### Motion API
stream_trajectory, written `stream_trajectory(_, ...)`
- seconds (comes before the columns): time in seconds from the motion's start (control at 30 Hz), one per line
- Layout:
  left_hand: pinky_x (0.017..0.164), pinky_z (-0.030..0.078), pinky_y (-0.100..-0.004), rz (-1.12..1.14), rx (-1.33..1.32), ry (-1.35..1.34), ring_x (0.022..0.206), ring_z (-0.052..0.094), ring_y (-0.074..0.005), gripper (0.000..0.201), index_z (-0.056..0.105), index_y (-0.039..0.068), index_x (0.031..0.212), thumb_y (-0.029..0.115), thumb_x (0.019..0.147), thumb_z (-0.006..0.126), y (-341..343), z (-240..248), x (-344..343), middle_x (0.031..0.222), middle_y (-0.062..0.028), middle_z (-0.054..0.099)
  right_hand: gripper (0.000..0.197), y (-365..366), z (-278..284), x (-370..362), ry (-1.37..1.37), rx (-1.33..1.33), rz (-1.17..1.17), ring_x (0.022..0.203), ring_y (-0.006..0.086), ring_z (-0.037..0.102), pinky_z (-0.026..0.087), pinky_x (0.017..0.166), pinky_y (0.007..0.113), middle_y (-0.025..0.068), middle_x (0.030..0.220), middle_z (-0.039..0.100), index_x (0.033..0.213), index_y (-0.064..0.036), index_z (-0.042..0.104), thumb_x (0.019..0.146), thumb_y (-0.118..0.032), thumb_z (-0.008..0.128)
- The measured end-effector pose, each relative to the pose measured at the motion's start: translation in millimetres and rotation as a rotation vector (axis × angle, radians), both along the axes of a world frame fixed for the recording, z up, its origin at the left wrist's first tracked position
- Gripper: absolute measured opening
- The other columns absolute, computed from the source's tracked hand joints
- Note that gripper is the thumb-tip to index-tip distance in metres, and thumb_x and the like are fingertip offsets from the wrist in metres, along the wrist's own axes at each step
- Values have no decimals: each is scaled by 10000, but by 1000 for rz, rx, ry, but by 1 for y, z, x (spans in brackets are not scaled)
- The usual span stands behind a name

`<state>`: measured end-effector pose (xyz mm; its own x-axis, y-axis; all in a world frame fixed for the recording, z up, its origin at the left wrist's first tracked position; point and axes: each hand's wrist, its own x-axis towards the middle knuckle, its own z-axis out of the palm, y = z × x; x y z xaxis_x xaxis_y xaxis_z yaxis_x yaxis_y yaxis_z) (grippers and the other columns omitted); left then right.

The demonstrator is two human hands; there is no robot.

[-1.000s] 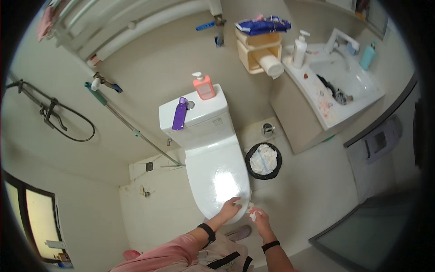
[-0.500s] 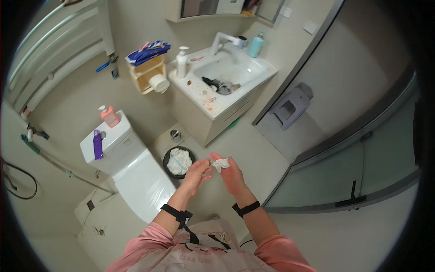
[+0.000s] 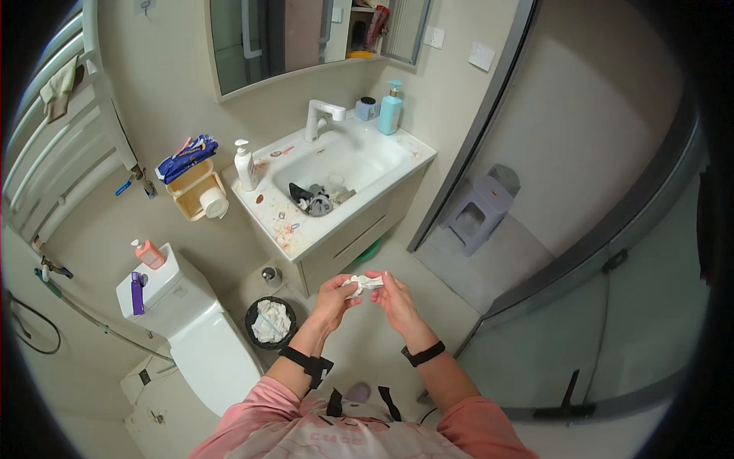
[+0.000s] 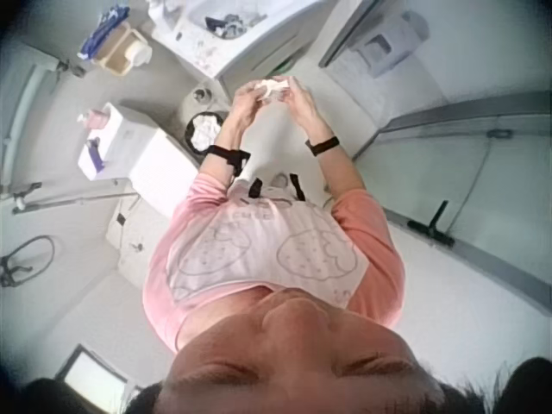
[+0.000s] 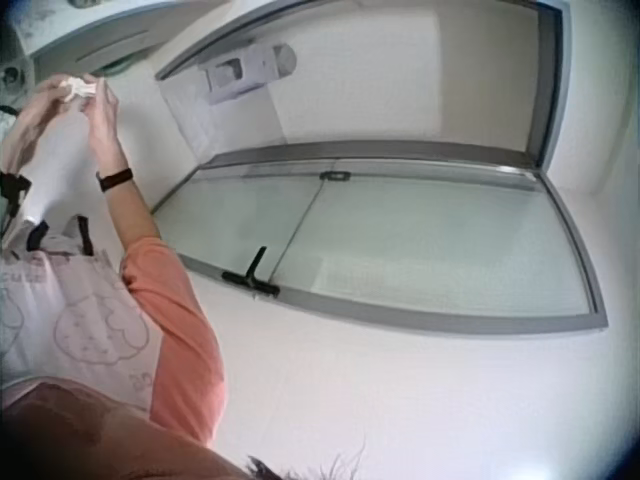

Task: Cleaning the toilet and bathroom windowsill using wet wipes and a cleaning cloth.

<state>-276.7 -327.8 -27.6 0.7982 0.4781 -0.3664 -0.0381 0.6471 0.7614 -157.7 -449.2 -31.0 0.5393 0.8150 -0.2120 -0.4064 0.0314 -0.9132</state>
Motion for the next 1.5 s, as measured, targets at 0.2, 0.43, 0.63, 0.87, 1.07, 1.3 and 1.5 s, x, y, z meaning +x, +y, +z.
stream_trajectory(0.2,683,477,-258,-13,-9,-119,818,569,-100,174,614,48,1042,3,882,563,44,-18,77,953,-29,627,359,39,5,79,140,88,-110,760,83,532,480,744,260,22,927,612,1187,14,625,1041,-281,481)
stream_trajectory(0.43,714,486,-237,-100,2,-95,870,587,-86,138,601,89,1037,124,906,627,106,-1,180,977,14,626,271,127,40,180,-156,122,-4,792,84,555,483,737,251,13,908,626,1187,17,628,993,-152,546)
stream_trajectory(0.63,646,548,-251,-36,-197,-209,792,613,-124,174,551,27,1099,34,926,537,201,-4,277,978,-68,606,230,206,25,294,-229,-45,19,743,72,536,480,696,238,14,880,607,1134,14,640,977,-131,554)
stream_trajectory(0.87,872,490,-427,284,-34,190,1172,501,-262,571,413,65,1444,113,897,569,287,-23,329,1303,-145,485,288,318,-33,405,-355,-257,166,826,113,580,495,775,253,55,944,633,1216,-19,618,965,-147,560)
stream_trajectory(1.07,913,429,-434,410,-76,266,1216,440,-253,609,399,106,1455,200,886,595,327,-56,333,1326,-93,454,734,433,-131,497,-1260,-686,685,1332,340,445,393,1065,471,270,1472,392,1497,-98,352,884,-370,649)
stream_trajectory(1.3,908,440,-443,608,-319,282,1088,512,-217,550,429,111,1406,259,906,603,337,-98,387,1197,-46,507,765,466,-187,485,-1742,-282,1376,1428,353,294,321,1113,540,165,1543,296,1469,-181,381,817,-428,696)
stream_trajectory(1.5,1018,381,-555,659,-500,315,1253,411,-304,676,289,104,1479,354,932,598,341,-141,426,1437,-134,358,566,475,-189,518,-1783,-161,1122,1348,334,405,366,1043,571,124,1438,464,1328,-148,551,804,-302,702)
